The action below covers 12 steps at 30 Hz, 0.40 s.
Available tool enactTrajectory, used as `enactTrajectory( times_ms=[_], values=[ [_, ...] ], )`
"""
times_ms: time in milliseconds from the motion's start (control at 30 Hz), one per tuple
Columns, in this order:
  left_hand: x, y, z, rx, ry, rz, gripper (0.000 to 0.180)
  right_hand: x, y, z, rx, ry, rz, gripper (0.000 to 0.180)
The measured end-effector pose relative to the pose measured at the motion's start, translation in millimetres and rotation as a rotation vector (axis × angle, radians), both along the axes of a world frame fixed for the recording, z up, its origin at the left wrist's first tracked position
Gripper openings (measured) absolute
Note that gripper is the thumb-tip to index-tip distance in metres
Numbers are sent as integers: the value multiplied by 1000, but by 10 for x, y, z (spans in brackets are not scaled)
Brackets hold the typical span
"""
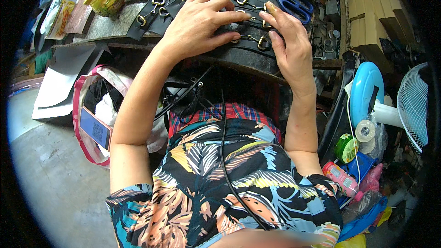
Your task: The person assembles small black leather keychains by hand, attaching brass D-rings and clasps to leather strips. They repeatedly pick up leather pieces, thread the metal hardware, and place the finished keychains on the table.
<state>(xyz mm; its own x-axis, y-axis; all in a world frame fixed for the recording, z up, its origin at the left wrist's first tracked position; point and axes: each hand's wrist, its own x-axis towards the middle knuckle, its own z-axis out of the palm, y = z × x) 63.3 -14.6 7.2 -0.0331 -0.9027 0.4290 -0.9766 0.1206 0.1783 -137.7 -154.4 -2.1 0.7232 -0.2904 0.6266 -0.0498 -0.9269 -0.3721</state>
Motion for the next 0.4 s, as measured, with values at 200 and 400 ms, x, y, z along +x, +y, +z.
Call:
enactTrajectory(
  times_ms=[200,400],
  values=[
    [14,-28,-31,3,-34,-25,42,14,-13,6,111,87,59,51],
    [28,-23,20,145,48,4,45,12,-14,-6,88,90,21,52]
  ],
)
